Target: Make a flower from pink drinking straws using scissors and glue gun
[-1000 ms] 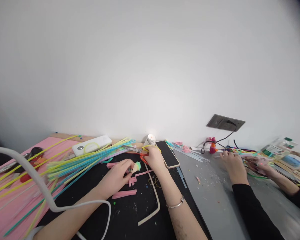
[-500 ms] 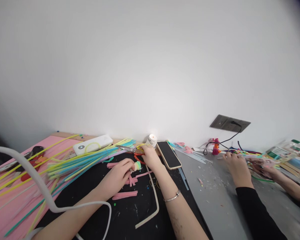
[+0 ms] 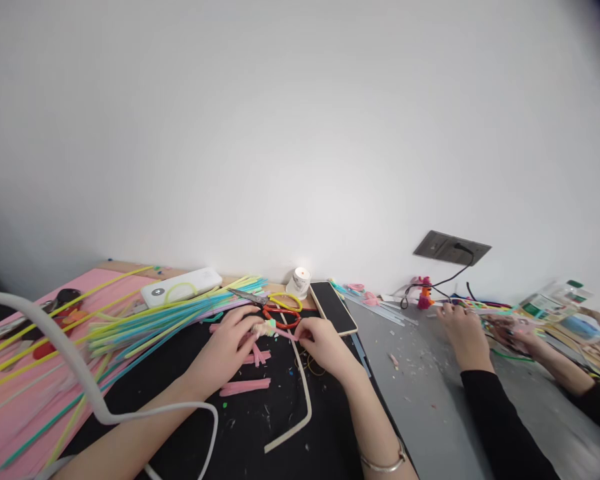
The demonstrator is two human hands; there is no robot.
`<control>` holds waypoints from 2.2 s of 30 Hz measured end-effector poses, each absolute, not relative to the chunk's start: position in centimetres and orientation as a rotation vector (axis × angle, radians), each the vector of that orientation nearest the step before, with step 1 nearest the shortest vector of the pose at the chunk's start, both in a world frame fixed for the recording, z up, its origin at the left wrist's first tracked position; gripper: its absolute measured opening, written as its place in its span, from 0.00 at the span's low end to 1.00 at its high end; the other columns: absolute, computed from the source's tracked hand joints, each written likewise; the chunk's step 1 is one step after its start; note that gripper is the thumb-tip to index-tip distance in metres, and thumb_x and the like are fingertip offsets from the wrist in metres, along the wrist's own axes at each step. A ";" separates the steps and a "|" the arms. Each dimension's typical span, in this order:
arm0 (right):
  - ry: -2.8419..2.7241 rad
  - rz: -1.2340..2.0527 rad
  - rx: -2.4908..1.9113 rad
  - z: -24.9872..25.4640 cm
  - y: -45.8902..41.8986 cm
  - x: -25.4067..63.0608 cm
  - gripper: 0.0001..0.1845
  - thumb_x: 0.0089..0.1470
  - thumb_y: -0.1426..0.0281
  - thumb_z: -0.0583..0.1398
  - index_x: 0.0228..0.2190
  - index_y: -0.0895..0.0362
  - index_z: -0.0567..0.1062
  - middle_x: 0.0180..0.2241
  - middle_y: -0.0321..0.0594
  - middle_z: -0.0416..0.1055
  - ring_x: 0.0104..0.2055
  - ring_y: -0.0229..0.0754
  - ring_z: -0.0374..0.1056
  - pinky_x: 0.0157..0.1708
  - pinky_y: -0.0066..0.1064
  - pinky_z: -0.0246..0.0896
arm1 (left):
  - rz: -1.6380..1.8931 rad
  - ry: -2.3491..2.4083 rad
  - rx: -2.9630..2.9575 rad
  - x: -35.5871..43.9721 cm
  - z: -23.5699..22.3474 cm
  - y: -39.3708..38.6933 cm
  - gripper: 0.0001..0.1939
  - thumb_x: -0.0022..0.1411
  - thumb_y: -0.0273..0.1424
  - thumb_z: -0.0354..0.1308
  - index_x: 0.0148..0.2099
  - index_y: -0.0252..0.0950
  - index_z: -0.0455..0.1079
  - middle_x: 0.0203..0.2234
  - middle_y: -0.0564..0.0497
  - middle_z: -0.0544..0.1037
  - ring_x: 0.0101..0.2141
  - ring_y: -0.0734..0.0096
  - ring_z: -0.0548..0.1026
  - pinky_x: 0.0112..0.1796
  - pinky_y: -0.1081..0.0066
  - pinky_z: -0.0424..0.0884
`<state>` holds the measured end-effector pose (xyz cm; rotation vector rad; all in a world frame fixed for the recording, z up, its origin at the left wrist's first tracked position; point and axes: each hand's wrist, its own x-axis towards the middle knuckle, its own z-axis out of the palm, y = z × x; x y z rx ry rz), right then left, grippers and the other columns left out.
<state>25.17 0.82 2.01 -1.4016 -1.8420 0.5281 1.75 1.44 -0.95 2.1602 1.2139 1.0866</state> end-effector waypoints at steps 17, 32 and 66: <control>-1.258 1.476 -0.976 -0.7 -0.5 19.4 0.09 0.42 0.68 0.67 0.24 0.59 0.72 0.19 0.34 0.74 0.17 0.32 0.65 0.20 0.23 0.61 | 1.225 1.068 1.281 2.4 0.4 0.3 0.15 0.59 0.41 0.58 0.31 0.34 0.72 0.25 0.50 0.77 0.30 0.66 0.75 0.35 0.67 0.74; -1.018 1.441 -0.967 -0.4 -0.6 19.3 0.09 0.39 0.70 0.69 0.25 0.59 0.76 0.19 0.33 0.73 0.19 0.31 0.65 0.24 0.23 0.61 | 1.058 1.256 1.858 2.1 -0.2 0.5 0.18 0.62 0.32 0.50 0.48 0.33 0.76 0.38 0.45 0.82 0.39 0.61 0.78 0.42 0.65 0.74; -0.959 1.463 -0.949 -0.2 -0.5 20.1 0.16 0.46 0.61 0.67 0.24 0.58 0.70 0.21 0.38 0.76 0.16 0.33 0.67 0.18 0.22 0.65 | 0.952 1.067 2.271 1.8 -0.5 -0.5 0.20 0.65 0.29 0.50 0.59 0.41 0.67 0.51 0.46 0.75 0.48 0.64 0.75 0.48 0.67 0.73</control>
